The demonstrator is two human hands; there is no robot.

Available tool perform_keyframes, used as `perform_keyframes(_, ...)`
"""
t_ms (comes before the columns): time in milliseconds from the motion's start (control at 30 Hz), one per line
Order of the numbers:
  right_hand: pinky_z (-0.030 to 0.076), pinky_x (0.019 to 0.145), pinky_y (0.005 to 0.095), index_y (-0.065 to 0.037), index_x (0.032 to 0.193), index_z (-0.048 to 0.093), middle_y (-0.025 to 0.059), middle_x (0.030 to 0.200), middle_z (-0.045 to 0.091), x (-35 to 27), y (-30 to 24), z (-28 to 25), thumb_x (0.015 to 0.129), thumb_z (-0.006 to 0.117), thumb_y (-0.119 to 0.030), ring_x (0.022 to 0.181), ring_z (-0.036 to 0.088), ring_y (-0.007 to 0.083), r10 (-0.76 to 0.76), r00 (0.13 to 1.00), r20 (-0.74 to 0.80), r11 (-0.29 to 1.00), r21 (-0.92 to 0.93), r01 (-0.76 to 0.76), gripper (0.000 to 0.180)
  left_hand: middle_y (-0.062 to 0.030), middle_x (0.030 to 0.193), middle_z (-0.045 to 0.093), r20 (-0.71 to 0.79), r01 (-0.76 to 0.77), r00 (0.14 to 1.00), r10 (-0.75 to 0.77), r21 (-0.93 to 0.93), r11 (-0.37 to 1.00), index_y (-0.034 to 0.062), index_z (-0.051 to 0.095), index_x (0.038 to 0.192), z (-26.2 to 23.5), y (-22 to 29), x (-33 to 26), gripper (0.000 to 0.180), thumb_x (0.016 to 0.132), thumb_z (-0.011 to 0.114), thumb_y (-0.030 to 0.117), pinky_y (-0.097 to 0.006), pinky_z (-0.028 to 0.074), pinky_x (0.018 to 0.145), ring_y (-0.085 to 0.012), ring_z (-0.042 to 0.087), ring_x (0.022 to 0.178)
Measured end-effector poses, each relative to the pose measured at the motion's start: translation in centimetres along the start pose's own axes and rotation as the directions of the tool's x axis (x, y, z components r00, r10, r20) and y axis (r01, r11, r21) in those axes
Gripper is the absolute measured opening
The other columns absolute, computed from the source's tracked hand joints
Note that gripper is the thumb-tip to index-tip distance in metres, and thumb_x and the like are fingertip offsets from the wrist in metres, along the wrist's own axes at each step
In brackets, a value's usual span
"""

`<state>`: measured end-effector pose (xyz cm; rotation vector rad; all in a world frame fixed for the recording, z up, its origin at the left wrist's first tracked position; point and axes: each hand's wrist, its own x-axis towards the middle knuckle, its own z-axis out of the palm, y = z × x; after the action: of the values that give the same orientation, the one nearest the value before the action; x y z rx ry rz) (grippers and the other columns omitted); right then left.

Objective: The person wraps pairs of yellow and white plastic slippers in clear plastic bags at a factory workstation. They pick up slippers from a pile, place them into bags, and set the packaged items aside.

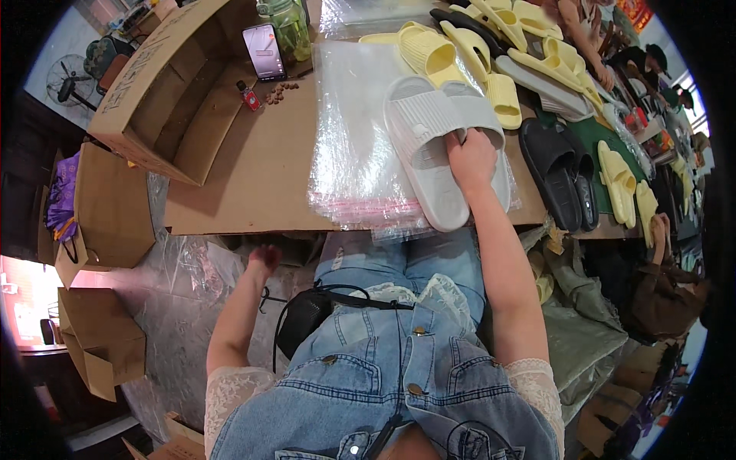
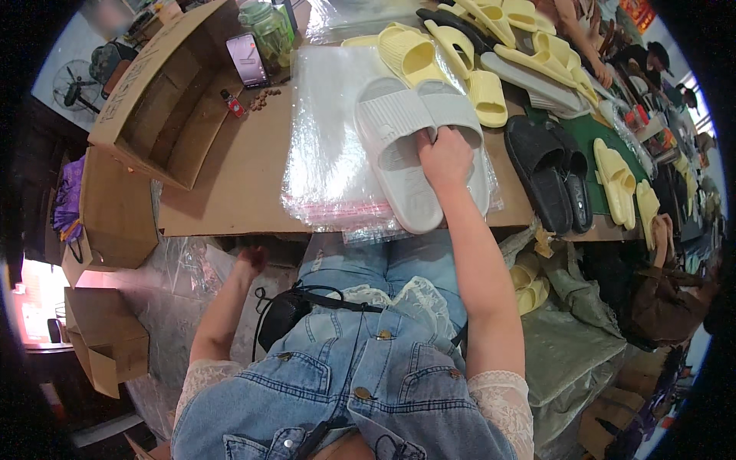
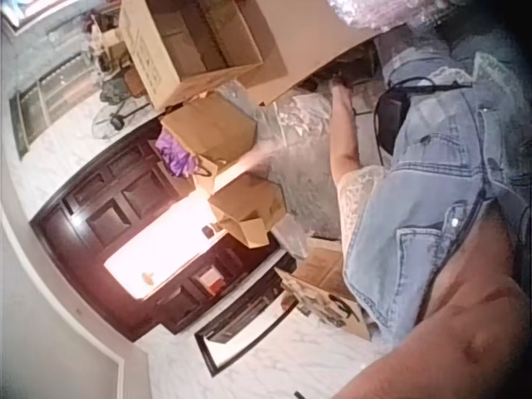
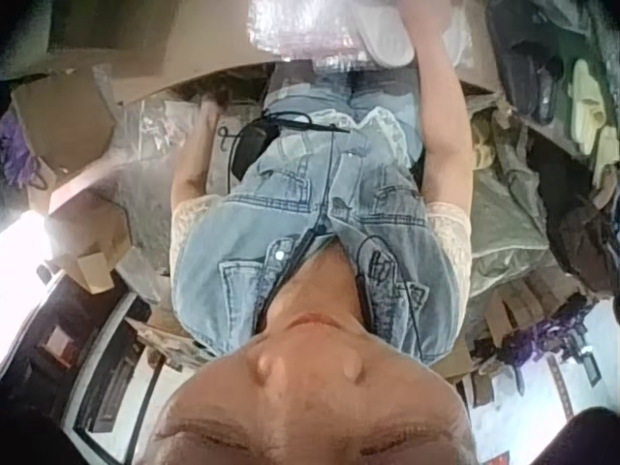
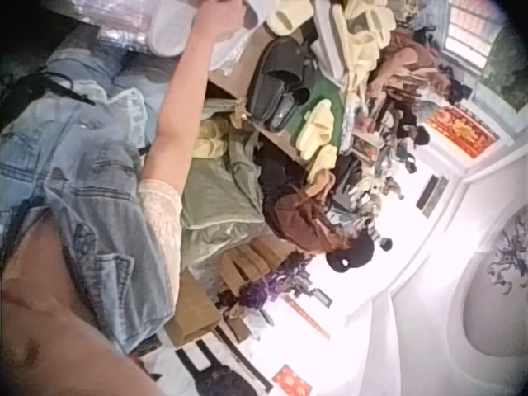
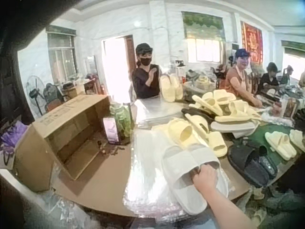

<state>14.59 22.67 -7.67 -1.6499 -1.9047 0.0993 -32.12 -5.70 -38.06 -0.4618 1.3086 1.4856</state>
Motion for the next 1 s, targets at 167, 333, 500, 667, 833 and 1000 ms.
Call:
perform_keyframes(167,0.051,0.078,0.0532,0.001,0.087,0.069,0.0235,0.091,0.068,0.0,0.4,0.3,0.086,0.067,-0.041,0.085,0.066,0.0434,0.005,1.000,0.006,1.000,-0.004,-0.005,0.042,-0.0077,0.097,0.067,0.466,-0.168,0.855,0.226,-0.163,0.972,0.0134,0.065,0.108,9.1,0.2,1.4,0.028,0.093,0.057,0.037,-0.042,0.054,0.081,-0.0237,0.065,0.089)
perform_keyframes(333,0.051,0.078,0.0528,0.000,0.086,0.069,0.0229,0.090,0.068,-0.1,-0.1,0.0,0.087,0.067,-0.041,0.084,0.066,0.0429,0.006,1.000,0.017,1.000,-0.008,-0.006,0.041,-0.0092,0.099,0.070,0.673,-0.629,0.692,0.259,0.388,0.673,0.0089,0.065,0.112,13.6,0.0,-2.4,0.028,0.090,0.057,0.025,-0.039,0.056,0.080,-0.0242,0.068,0.088)
perform_keyframes(500,0.051,0.076,0.0526,0.000,0.085,0.069,0.0230,0.089,0.068,-0.2,-0.3,0.2,0.086,0.067,-0.036,0.084,0.066,0.0430,0.005,1.000,0.000,0.999,0.040,-0.005,0.036,-0.0107,0.100,0.073,0.778,-0.749,0.629,-0.017,0.600,-0.282,0.0045,0.065,0.116,10.5,-0.6,-11.4,0.031,0.087,0.057,0.012,-0.037,0.057,0.079,-0.0247,0.072,0.087)
perform_keyframes(667,0.051,0.075,0.0510,0.001,0.084,0.069,0.0227,0.086,0.067,-0.5,0.7,0.2,0.082,0.070,-0.029,0.084,0.065,0.0434,-0.021,0.991,-0.132,0.980,0.195,0.047,0.030,-0.0115,0.096,0.075,0.544,-0.728,0.681,-0.489,0.572,-0.377,0.0037,0.070,0.106,17.8,3.0,-28.9,0.025,0.085,0.055,0.005,-0.036,0.056,0.080,-0.0251,0.073,0.090)
perform_keyframes(833,0.050,0.077,0.0457,0.002,0.092,0.069,0.0248,0.092,0.065,-1.9,2.2,-2.5,0.079,0.066,-0.011,0.089,0.063,0.0446,-0.028,0.943,-0.331,0.849,0.491,0.197,0.018,-0.0112,0.103,0.073,0.964,-0.972,0.218,-0.155,0.199,-0.128,0.0029,0.069,0.105,25.9,1.9,-38.0,0.020,0.087,0.060,0.002,-0.038,0.052,0.090,-0.0291,0.068,0.097)
perform_keyframes(1000,0.049,0.087,0.0349,0.007,0.098,0.068,0.0100,0.096,0.070,-5.9,5.0,-6.1,0.085,0.064,-0.011,0.096,0.065,0.0209,0.369,0.870,-0.327,0.512,0.853,0.103,0.023,-0.0131,0.124,0.064,0.990,-0.826,-0.138,-0.016,-0.125,-0.549,0.0083,0.065,0.116,33.7,-2.1,-35.4,0.034,0.084,0.072,0.017,-0.042,0.049,0.098,-0.0336,0.059,0.115)
